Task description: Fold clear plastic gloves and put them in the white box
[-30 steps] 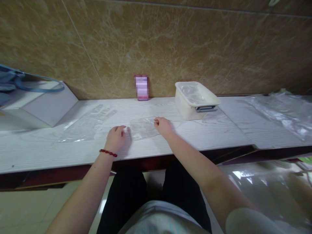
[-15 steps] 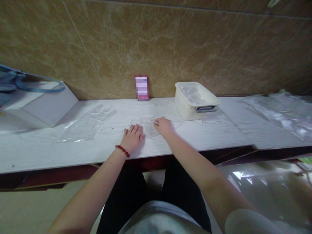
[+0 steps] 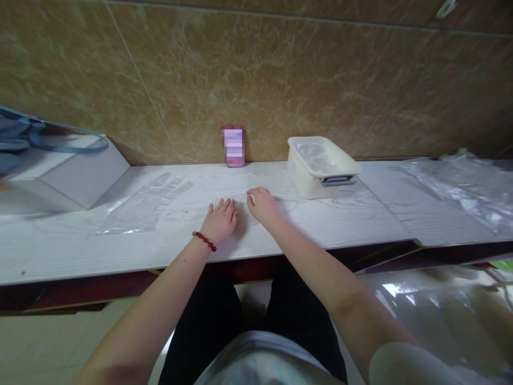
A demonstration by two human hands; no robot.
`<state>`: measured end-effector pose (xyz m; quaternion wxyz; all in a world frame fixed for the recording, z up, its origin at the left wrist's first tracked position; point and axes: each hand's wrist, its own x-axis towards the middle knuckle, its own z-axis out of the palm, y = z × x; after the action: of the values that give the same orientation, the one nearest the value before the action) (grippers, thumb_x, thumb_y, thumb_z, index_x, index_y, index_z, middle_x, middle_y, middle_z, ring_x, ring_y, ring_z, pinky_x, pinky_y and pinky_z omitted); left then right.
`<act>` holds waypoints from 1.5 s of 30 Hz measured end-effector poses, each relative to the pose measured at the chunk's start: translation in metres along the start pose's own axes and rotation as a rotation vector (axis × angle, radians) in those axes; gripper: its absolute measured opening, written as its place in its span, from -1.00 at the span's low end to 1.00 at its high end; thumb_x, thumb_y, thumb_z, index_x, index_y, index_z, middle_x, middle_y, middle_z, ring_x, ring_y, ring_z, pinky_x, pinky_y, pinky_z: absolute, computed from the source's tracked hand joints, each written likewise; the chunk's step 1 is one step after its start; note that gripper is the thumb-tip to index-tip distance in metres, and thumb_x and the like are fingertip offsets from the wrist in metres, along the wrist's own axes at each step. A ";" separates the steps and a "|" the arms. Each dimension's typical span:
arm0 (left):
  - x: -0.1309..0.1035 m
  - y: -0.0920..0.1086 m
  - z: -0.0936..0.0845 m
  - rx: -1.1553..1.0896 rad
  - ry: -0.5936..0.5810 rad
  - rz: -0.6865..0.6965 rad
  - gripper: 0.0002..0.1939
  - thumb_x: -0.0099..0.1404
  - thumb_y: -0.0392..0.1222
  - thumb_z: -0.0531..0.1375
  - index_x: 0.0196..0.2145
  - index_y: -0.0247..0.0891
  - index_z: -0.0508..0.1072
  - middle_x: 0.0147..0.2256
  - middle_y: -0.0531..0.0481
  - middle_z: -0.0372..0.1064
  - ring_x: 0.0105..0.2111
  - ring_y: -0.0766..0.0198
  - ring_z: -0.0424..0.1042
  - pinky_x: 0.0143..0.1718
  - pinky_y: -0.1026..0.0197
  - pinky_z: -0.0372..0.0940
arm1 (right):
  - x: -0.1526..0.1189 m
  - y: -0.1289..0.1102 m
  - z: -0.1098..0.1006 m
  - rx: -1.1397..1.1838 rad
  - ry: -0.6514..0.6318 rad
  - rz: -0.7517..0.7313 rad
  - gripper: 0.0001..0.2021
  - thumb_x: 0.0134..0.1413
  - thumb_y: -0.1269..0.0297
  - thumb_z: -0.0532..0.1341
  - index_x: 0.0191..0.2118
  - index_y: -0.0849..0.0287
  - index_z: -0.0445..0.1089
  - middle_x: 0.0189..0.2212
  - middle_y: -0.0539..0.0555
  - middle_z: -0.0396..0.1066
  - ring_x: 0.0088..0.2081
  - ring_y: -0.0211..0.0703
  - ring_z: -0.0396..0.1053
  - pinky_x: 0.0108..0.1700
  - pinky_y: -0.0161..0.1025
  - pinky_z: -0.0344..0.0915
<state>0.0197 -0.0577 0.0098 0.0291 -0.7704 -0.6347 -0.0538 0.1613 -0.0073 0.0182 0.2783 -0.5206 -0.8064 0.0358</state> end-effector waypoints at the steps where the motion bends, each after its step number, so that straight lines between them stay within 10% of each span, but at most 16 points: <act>1: 0.004 0.002 -0.001 -0.002 -0.005 -0.001 -0.51 0.27 -0.18 -0.23 0.09 -0.45 0.06 0.11 -0.19 0.01 0.12 0.06 -0.06 0.06 -0.10 -0.11 | 0.002 -0.006 0.001 0.021 -0.019 -0.026 -0.73 0.10 0.34 -0.07 -0.16 0.25 0.31 -0.21 0.12 0.33 -0.14 -0.20 0.22 -0.05 -0.29 0.08; 9: 0.014 0.012 0.012 0.044 -0.044 -0.050 -0.46 0.23 -0.21 -0.16 0.11 -0.57 -0.02 0.14 -0.26 -0.10 0.15 0.05 -0.17 0.09 -0.02 -0.17 | 0.004 -0.017 0.030 -0.040 -0.362 -0.074 -0.66 0.04 0.50 -0.05 -0.04 0.39 0.20 -0.04 0.25 0.23 0.00 -0.17 0.15 0.00 -0.28 0.05; 45: -0.036 -0.012 0.021 0.049 0.075 -0.439 -0.35 0.21 0.03 -0.20 0.05 -0.62 0.11 0.07 -0.43 0.01 0.09 -0.12 -0.05 0.01 -0.14 -0.07 | -0.004 0.019 0.024 -0.169 -0.396 -0.034 -0.36 0.05 -0.09 -0.22 0.18 0.20 -0.16 0.19 0.10 -0.24 0.19 -0.05 -0.30 0.11 0.14 -0.39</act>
<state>0.0020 -0.0885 -0.0155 0.0589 -0.6102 -0.7868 -0.0721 0.1666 0.0029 -0.0101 0.0704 -0.5113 -0.8540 0.0653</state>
